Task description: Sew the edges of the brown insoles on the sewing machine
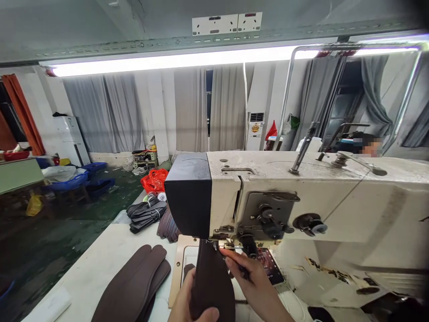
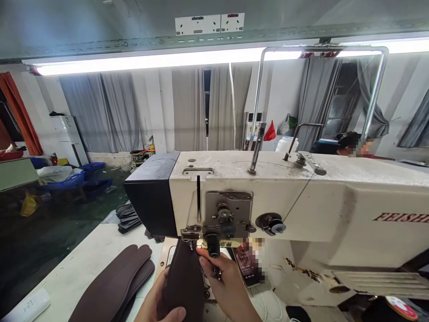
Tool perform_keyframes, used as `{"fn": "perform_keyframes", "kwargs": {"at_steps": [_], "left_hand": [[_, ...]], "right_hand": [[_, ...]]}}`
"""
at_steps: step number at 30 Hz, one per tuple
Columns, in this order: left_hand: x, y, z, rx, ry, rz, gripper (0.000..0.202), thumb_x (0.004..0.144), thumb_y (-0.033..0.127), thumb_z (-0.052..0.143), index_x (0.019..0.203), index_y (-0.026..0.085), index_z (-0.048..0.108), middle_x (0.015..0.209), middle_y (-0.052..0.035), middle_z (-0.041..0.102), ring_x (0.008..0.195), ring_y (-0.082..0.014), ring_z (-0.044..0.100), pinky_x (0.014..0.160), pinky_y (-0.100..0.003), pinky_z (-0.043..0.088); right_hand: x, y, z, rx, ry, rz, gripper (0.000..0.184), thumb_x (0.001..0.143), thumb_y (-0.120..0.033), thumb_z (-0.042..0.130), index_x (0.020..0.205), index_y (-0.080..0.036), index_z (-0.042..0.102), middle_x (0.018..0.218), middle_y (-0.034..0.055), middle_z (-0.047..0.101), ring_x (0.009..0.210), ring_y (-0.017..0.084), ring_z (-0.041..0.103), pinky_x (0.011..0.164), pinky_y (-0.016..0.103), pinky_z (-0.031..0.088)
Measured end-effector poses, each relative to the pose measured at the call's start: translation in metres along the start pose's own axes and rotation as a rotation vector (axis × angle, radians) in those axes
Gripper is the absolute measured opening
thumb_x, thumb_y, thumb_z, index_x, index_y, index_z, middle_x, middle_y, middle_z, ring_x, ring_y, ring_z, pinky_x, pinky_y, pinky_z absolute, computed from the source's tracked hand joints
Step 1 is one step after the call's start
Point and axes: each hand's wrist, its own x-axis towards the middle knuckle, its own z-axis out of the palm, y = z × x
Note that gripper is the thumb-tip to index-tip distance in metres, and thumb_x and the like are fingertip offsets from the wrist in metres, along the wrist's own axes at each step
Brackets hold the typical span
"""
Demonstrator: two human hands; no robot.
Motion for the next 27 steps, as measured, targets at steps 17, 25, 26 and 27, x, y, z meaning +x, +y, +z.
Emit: {"fn": "perform_keyframes", "kwargs": {"at_steps": [17, 25, 26, 27], "left_hand": [[0.03, 0.049, -0.005, 0.02, -0.014, -0.055, 0.058, 0.059, 0.037, 0.087, 0.106, 0.019, 0.059, 0.085, -0.0057, 0.073, 0.07, -0.0173, 0.067, 0.062, -0.025, 0.051], [0.048, 0.009, 0.005, -0.011, 0.2, -0.065, 0.075, 0.049, 0.046, 0.088, 0.109, 0.018, 0.053, 0.087, -0.0062, 0.071, 0.059, -0.0148, 0.064, 0.044, -0.019, 0.047], [0.049, 0.009, 0.008, -0.015, 0.23, -0.063, 0.073, 0.05, 0.045, 0.088, 0.108, 0.018, 0.053, 0.086, -0.0054, 0.071, 0.061, -0.015, 0.064, 0.045, -0.02, 0.048], [0.05, 0.011, 0.011, -0.023, 0.254, -0.057, 0.07, 0.051, 0.043, 0.087, 0.107, 0.018, 0.053, 0.085, -0.0047, 0.071, 0.062, -0.0151, 0.064, 0.048, -0.021, 0.049]], "right_hand": [[-0.001, 0.012, 0.006, 0.052, 0.03, -0.002, 0.038, 0.092, -0.048, 0.05, 0.113, -0.026, 0.072, 0.066, 0.0009, 0.067, 0.058, 0.015, 0.063, 0.057, 0.023, 0.052], [-0.001, 0.002, 0.004, 0.06, 0.058, 0.013, 0.033, 0.089, -0.047, 0.054, 0.109, -0.028, 0.074, 0.074, 0.0015, 0.072, 0.064, 0.016, 0.066, 0.061, 0.022, 0.053], [-0.001, 0.001, 0.003, 0.056, 0.037, 0.021, 0.034, 0.089, -0.047, 0.054, 0.11, -0.028, 0.073, 0.076, 0.0019, 0.073, 0.065, 0.017, 0.067, 0.063, 0.022, 0.054], [0.0, 0.0, 0.002, 0.049, 0.014, 0.027, 0.035, 0.09, -0.047, 0.053, 0.112, -0.028, 0.073, 0.077, 0.0023, 0.073, 0.066, 0.017, 0.067, 0.064, 0.023, 0.055]]}}
